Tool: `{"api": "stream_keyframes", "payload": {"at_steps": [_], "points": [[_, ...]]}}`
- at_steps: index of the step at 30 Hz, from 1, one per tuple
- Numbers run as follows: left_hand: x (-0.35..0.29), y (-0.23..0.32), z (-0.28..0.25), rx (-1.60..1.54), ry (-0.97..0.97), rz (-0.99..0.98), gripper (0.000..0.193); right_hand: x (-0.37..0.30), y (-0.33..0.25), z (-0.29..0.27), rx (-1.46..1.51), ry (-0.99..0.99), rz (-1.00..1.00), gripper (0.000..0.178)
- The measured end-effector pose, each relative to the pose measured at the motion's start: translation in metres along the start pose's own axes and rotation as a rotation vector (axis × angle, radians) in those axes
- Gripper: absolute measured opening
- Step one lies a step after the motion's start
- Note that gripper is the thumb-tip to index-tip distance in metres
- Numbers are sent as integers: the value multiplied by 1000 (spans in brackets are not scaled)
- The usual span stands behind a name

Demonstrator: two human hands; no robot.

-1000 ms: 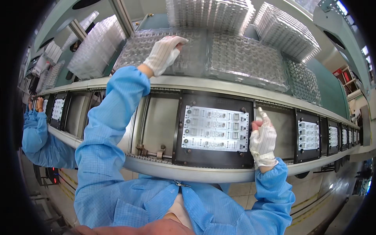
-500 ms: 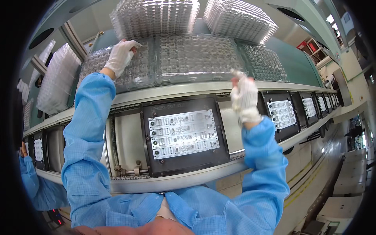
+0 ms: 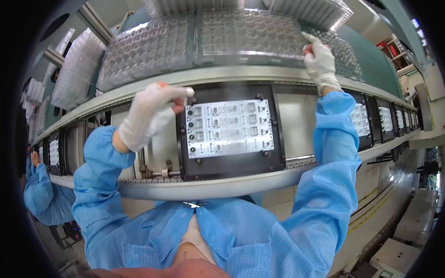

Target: Placing electronic components onto printed circuit boards using a manual pickup tool on a factory assembly line.

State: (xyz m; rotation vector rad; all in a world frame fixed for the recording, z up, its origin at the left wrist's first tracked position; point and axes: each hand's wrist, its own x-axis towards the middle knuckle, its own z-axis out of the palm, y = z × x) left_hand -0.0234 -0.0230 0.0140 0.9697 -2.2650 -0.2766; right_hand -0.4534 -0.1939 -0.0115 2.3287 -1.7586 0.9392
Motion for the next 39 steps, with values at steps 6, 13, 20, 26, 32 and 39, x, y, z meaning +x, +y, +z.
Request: {"api": "stream_keyframes", "payload": {"at_steps": [6, 13, 20, 26, 32, 39], "points": [[-54, 20, 26, -123, -66, -127, 33, -91, -55, 22, 254, 176, 222, 50], [-65, 38, 25, -95, -58, -235, 32, -135, -81, 49, 620, 207, 456, 47], [-58, 67, 39, 132, -99, -181, 34, -118, -102, 50, 654, 147, 331, 41], [-53, 77, 33, 191, -90, -183, 28, -114, -105, 47, 731, 52, 350, 39], [-48, 69, 31, 324, -240, -87, 27, -112, -102, 51, 704, 33, 302, 41], [-45, 62, 26, 239, -303, -156, 27, -115, -115, 38, 715, 15, 278, 42]]}}
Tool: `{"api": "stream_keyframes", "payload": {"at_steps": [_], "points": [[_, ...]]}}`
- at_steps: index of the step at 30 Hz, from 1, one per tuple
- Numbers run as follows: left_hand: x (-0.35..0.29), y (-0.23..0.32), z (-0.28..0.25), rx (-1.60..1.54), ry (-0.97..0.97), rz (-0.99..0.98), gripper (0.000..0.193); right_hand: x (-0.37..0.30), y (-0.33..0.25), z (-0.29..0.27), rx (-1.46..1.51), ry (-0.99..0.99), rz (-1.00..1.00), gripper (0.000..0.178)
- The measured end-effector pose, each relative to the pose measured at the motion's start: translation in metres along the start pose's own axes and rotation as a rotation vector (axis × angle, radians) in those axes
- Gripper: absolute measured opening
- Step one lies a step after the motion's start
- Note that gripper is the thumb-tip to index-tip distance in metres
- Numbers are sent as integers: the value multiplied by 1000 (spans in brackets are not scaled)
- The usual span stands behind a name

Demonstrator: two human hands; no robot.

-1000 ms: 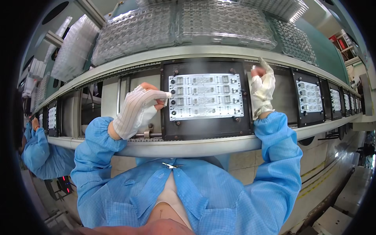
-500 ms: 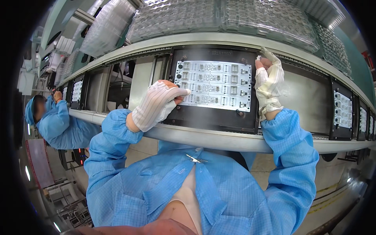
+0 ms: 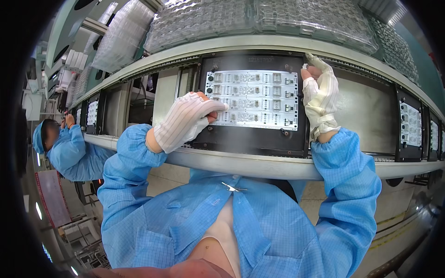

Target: Placing electronic components onto printed circuit boards using a manual pickup tool on a factory assembly line.

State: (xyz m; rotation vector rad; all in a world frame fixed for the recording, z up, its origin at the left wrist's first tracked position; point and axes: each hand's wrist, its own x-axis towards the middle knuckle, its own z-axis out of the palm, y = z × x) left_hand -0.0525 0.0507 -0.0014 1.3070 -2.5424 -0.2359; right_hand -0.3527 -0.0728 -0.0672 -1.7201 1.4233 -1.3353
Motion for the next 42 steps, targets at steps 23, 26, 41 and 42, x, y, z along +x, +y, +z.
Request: {"api": "stream_keyframes", "payload": {"at_steps": [23, 26, 41, 42], "points": [[-9, -19, -1, 22, 34, 174, 36, -43, -53, -49, -90, -422, 10, 61], [-9, -18, 3, 128, 87, 215, 33, -50, -79, -46, -145, -494, 120, 58], [-14, -25, 11, 105, 359, 247, 37, -54, -70, -46, -490, -668, -489, 60], [-16, -27, 11, 97, 365, 245, 37, -53, -70, -45, -513, -695, -507, 60]]}}
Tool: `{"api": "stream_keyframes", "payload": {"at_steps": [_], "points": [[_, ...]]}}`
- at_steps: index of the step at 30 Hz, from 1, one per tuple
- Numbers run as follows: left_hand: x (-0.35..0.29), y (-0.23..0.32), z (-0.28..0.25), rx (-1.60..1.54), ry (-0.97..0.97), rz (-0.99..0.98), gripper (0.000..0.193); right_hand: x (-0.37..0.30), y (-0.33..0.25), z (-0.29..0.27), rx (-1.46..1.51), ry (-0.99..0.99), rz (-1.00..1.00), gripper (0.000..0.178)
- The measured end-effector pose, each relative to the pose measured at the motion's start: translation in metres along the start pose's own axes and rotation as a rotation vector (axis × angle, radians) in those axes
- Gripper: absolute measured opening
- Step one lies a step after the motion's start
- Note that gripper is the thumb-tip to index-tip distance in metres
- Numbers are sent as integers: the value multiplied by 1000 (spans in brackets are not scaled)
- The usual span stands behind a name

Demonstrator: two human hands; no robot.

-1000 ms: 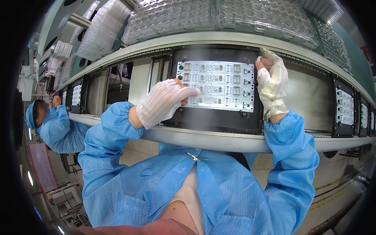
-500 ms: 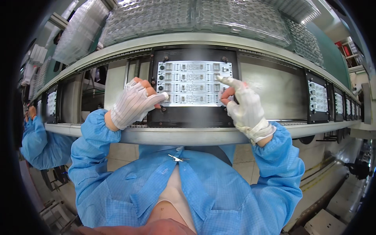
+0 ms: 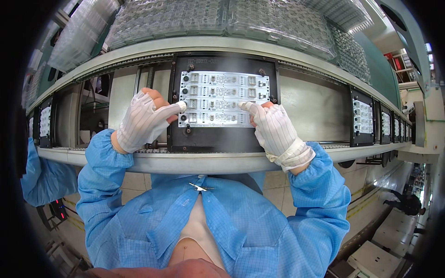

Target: Placing electronic components onto printed circuit boards using a manual pickup tool on a factory assembly line.

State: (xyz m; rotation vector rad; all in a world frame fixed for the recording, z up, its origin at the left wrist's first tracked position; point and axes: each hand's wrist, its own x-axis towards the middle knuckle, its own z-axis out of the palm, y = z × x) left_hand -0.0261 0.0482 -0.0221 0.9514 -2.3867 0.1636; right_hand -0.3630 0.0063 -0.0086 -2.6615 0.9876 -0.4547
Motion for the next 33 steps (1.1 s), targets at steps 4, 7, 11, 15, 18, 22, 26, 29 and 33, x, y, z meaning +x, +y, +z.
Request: {"api": "stream_keyframes", "payload": {"at_steps": [4, 7, 11, 15, 18, 22, 26, 29, 33], "points": [[-1, -1, 3, -64, 11, -48, 40, 4, 3, -3, 118, -51, 141, 61], [-8, -5, 3, -43, 3, -42, 39, 10, -5, -1, 146, -47, 167, 54], [-7, -5, -2, -83, -14, -75, 40, 10, -15, 4, -77, -57, 71, 56], [-4, -6, 3, -89, 8, -80, 40, 2, -15, 17, -245, 7, -36, 55], [7, -3, 13, -47, -16, -77, 38, 12, -13, 9, -90, -42, 57, 52], [26, -7, 36, 24, -65, -133, 35, 26, -14, -22, 232, -250, 431, 45], [43, -8, 53, 115, -29, -160, 42, 19, 22, 1, -30, 120, 93, 39], [47, -14, 64, 240, -42, -78, 39, 37, 36, 19, -88, 244, 50, 40], [54, -12, 67, 335, -58, -13, 28, 58, 28, 36, -240, 237, 33, 44]]}}
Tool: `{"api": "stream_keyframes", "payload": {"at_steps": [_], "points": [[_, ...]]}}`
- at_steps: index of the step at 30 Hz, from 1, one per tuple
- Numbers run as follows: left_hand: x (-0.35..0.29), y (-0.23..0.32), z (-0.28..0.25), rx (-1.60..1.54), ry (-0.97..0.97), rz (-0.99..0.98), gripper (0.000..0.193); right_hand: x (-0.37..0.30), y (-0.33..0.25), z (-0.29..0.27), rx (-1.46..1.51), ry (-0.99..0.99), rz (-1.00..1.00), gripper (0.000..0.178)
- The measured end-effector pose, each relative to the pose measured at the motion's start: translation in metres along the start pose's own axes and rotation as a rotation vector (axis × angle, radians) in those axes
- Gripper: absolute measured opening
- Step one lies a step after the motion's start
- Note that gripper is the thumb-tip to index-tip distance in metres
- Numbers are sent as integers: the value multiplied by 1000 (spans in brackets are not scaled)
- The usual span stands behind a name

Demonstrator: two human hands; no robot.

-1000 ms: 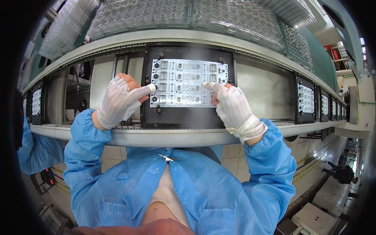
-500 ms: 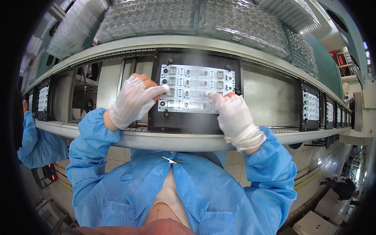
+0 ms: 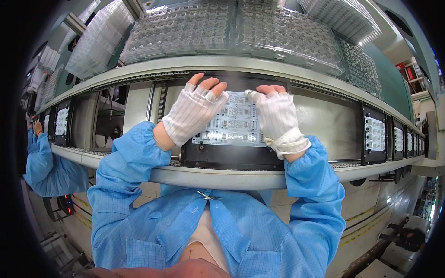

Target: Placing electronic components onto printed circuit boards using a manual pickup tool on a factory assembly line.

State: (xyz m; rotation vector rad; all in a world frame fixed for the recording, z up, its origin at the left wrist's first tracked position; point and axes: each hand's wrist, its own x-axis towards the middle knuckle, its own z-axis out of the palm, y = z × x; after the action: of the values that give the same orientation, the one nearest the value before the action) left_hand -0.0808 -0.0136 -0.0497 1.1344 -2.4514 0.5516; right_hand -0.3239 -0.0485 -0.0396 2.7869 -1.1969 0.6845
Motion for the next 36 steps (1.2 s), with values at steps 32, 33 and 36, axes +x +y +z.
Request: {"api": "stream_keyframes", "payload": {"at_steps": [32, 33, 36], "points": [[-8, 25, -11, -142, -19, 88, 22, -47, -11, -21, -85, -72, -57, 47], [-7, 23, -10, -146, -17, 89, 22, -49, -12, -21, -98, -105, -67, 50], [-5, 16, -17, -187, 9, 105, 21, -50, -17, -23, -149, -119, -54, 51]]}}
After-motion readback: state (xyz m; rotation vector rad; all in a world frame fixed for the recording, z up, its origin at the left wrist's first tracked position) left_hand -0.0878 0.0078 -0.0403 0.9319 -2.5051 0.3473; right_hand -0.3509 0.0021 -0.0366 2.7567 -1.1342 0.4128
